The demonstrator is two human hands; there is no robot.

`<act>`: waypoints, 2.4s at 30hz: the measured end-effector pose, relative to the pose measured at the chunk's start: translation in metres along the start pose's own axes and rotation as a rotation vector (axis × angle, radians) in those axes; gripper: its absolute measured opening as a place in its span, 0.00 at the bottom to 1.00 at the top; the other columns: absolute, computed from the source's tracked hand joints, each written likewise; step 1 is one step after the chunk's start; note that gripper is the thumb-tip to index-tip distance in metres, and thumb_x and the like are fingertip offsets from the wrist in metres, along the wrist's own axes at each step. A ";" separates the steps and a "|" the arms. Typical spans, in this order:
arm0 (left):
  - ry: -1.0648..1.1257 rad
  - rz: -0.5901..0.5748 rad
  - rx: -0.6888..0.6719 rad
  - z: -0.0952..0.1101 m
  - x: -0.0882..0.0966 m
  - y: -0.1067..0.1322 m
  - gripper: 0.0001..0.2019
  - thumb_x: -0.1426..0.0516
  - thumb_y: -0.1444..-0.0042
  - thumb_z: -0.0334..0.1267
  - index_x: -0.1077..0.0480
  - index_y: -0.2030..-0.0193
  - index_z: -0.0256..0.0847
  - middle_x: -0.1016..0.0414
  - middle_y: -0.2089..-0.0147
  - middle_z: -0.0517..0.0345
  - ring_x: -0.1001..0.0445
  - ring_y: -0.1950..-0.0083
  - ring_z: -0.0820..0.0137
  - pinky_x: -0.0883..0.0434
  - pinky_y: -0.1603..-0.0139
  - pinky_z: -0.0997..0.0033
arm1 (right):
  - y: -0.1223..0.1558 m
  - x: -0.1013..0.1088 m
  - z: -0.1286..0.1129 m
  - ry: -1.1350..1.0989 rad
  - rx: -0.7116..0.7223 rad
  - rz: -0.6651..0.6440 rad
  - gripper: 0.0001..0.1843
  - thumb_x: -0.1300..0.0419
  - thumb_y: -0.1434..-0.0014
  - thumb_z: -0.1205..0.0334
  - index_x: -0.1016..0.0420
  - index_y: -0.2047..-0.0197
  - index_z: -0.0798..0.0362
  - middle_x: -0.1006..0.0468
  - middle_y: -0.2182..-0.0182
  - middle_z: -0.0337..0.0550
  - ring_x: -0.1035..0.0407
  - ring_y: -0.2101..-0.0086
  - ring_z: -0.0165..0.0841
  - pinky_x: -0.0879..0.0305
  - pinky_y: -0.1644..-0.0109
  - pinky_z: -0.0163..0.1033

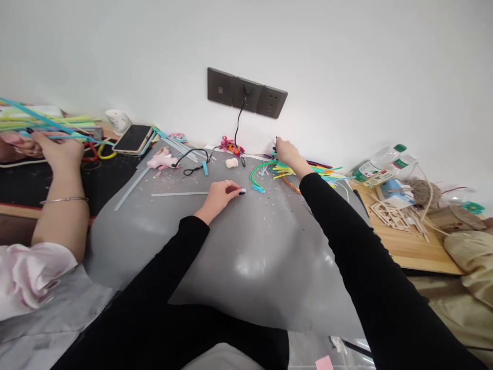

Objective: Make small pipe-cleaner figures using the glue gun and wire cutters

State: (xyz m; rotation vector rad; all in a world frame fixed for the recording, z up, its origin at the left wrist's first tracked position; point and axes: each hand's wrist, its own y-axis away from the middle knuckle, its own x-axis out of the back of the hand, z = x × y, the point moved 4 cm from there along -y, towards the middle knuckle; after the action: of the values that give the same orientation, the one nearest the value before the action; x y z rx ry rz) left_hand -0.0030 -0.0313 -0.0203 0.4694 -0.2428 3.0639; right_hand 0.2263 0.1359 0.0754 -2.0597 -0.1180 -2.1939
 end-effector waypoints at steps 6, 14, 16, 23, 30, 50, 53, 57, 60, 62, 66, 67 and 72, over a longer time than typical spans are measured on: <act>-0.019 -0.001 -0.011 -0.003 0.001 0.000 0.12 0.31 0.45 0.48 0.19 0.64 0.42 0.15 0.65 0.52 0.20 0.63 0.63 0.23 0.56 0.64 | 0.009 0.012 0.001 -0.049 0.024 0.069 0.23 0.51 0.32 0.70 0.36 0.35 0.60 0.21 0.50 0.69 0.24 0.54 0.52 0.29 0.51 0.52; -0.026 -0.009 -0.044 -0.003 0.001 0.002 0.14 0.33 0.45 0.51 0.18 0.62 0.42 0.15 0.64 0.52 0.19 0.63 0.63 0.23 0.55 0.64 | 0.023 0.027 -0.012 -0.048 0.137 0.211 0.21 0.58 0.26 0.65 0.36 0.36 0.60 0.19 0.53 0.66 0.25 0.54 0.51 0.31 0.49 0.52; -0.041 -0.001 -0.053 -0.002 0.002 0.002 0.12 0.34 0.45 0.49 0.18 0.63 0.42 0.14 0.64 0.52 0.19 0.63 0.63 0.23 0.56 0.64 | 0.027 0.027 -0.013 -0.042 0.126 0.207 0.21 0.58 0.26 0.67 0.37 0.35 0.61 0.19 0.54 0.66 0.25 0.54 0.51 0.31 0.49 0.52; -0.153 0.042 -0.057 0.000 0.005 0.002 0.08 0.37 0.44 0.42 0.18 0.66 0.43 0.14 0.64 0.52 0.19 0.62 0.61 0.25 0.56 0.64 | 0.031 0.024 -0.012 -0.064 0.085 0.168 0.23 0.60 0.24 0.62 0.43 0.32 0.59 0.20 0.52 0.67 0.24 0.54 0.54 0.31 0.48 0.56; -0.151 0.112 -0.030 -0.001 0.010 0.001 0.07 0.38 0.41 0.40 0.18 0.64 0.42 0.14 0.61 0.51 0.19 0.59 0.61 0.25 0.53 0.64 | 0.035 0.024 -0.016 -0.063 0.135 0.194 0.23 0.61 0.24 0.61 0.41 0.33 0.59 0.20 0.53 0.66 0.25 0.53 0.53 0.31 0.48 0.54; -0.066 0.002 -0.146 0.077 -0.065 -0.123 0.07 0.39 0.46 0.28 0.20 0.61 0.34 0.15 0.57 0.47 0.18 0.55 0.61 0.24 0.47 0.62 | 0.044 0.022 -0.004 -0.586 0.262 0.279 0.11 0.46 0.34 0.65 0.23 0.62 0.55 0.19 0.60 0.49 0.28 0.60 0.37 0.32 0.50 0.42; -0.017 0.018 -0.132 0.068 -0.070 -0.124 0.02 0.38 0.45 0.30 0.23 0.67 0.36 0.17 0.64 0.50 0.19 0.60 0.62 0.23 0.51 0.61 | 0.044 0.012 0.002 -0.749 0.299 0.271 0.08 0.43 0.35 0.63 0.23 0.61 0.56 0.19 0.61 0.47 0.28 0.61 0.36 0.31 0.51 0.41; 0.141 0.111 -0.105 0.061 -0.069 -0.128 0.04 0.40 0.43 0.28 0.26 0.68 0.37 0.19 0.68 0.53 0.19 0.63 0.64 0.22 0.54 0.63 | 0.053 -0.005 0.011 -0.800 0.378 0.157 0.24 0.34 0.39 0.59 0.27 0.42 0.56 0.19 0.53 0.50 0.25 0.56 0.38 0.29 0.48 0.43; 0.325 0.174 -0.100 0.063 -0.063 -0.132 0.05 0.39 0.40 0.29 0.27 0.67 0.38 0.19 0.68 0.54 0.18 0.64 0.67 0.21 0.54 0.65 | 0.064 -0.017 0.020 -0.611 0.446 0.069 0.34 0.29 0.44 0.62 0.31 0.36 0.57 0.20 0.46 0.55 0.26 0.48 0.43 0.31 0.41 0.47; 0.432 0.216 -0.102 0.067 -0.058 -0.135 0.06 0.36 0.39 0.31 0.28 0.66 0.39 0.19 0.68 0.55 0.18 0.64 0.69 0.20 0.54 0.67 | 0.069 -0.022 0.025 -0.435 0.478 0.068 0.27 0.33 0.42 0.66 0.28 0.39 0.57 0.21 0.43 0.57 0.27 0.45 0.46 0.33 0.39 0.48; 0.513 0.285 -0.149 0.079 -0.041 -0.139 0.11 0.32 0.39 0.39 0.29 0.66 0.39 0.19 0.68 0.56 0.18 0.65 0.71 0.20 0.56 0.71 | 0.071 -0.024 0.038 -0.176 0.430 0.132 0.18 0.46 0.34 0.71 0.26 0.43 0.58 0.20 0.43 0.60 0.27 0.45 0.48 0.34 0.41 0.49; 0.526 0.299 -0.158 0.083 -0.035 -0.139 0.12 0.31 0.40 0.39 0.29 0.66 0.39 0.19 0.68 0.56 0.18 0.65 0.72 0.20 0.56 0.72 | 0.069 -0.023 0.043 -0.138 0.394 0.137 0.18 0.47 0.33 0.71 0.27 0.42 0.58 0.20 0.44 0.61 0.26 0.46 0.49 0.34 0.43 0.49; 0.607 0.459 -0.171 0.104 0.016 -0.135 0.11 0.35 0.35 0.32 0.32 0.66 0.40 0.21 0.69 0.62 0.21 0.68 0.77 0.22 0.57 0.75 | 0.062 -0.016 0.074 0.012 0.251 0.118 0.18 0.50 0.31 0.71 0.27 0.42 0.59 0.20 0.46 0.63 0.27 0.49 0.49 0.34 0.46 0.48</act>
State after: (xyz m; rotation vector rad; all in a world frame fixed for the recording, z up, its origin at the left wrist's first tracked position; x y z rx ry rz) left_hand 0.0202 0.0857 0.1028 -0.6038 -0.6477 3.3680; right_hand 0.3095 0.0856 0.0620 -1.8687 -0.2503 -2.0075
